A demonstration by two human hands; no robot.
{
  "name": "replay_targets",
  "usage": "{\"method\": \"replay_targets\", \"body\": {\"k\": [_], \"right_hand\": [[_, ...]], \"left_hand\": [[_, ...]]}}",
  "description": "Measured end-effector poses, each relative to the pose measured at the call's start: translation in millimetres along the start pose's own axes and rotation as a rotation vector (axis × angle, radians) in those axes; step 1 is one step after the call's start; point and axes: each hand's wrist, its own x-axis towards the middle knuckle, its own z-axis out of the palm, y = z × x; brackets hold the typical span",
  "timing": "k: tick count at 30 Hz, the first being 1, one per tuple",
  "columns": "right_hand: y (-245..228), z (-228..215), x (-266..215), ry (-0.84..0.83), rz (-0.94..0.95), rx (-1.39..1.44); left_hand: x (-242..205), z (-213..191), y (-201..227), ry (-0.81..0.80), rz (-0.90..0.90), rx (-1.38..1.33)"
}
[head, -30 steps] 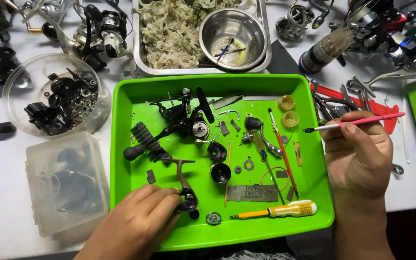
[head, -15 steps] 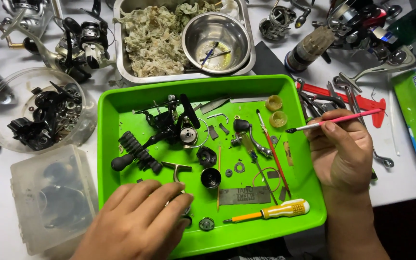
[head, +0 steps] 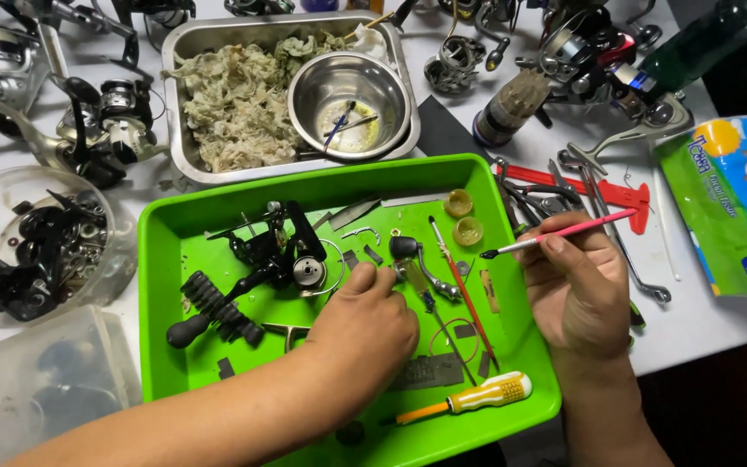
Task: Disassembling, cleaning, and inspecting internal components of a fishing reel at a workbench.
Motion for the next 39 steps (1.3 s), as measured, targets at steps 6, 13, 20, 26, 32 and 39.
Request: {"method": "replay_targets", "body": {"k": [6, 13, 20, 26, 32, 39], "right_hand": [[2, -2, 0, 0.0, -0.001, -0.011], [-10, 4, 3, 0.023, -0.038, 0.017], [-31, 53, 18, -0.068, -0.044, 0.157], [-25, 101, 15, -0.228, -0.08, 0.124], [9, 98, 17, -0.288, -0.095, -0.044], [23, 93, 12, -0.257, -0.149, -0.218]], "left_hand": [[2, -11, -5, -0.129, 0.046, -0.108], [-12, -66, -30, 0.073, 0.06, -0.511], [-40, -110, -73, 0.49, -0.229, -1.237], [-46, -84, -84, 0.562, -0.428, -1.67], [-47, -72, -87, 0.596, -0.433, -1.763], [-45, -76, -82, 0.599, -0.479, -1.72]]}}
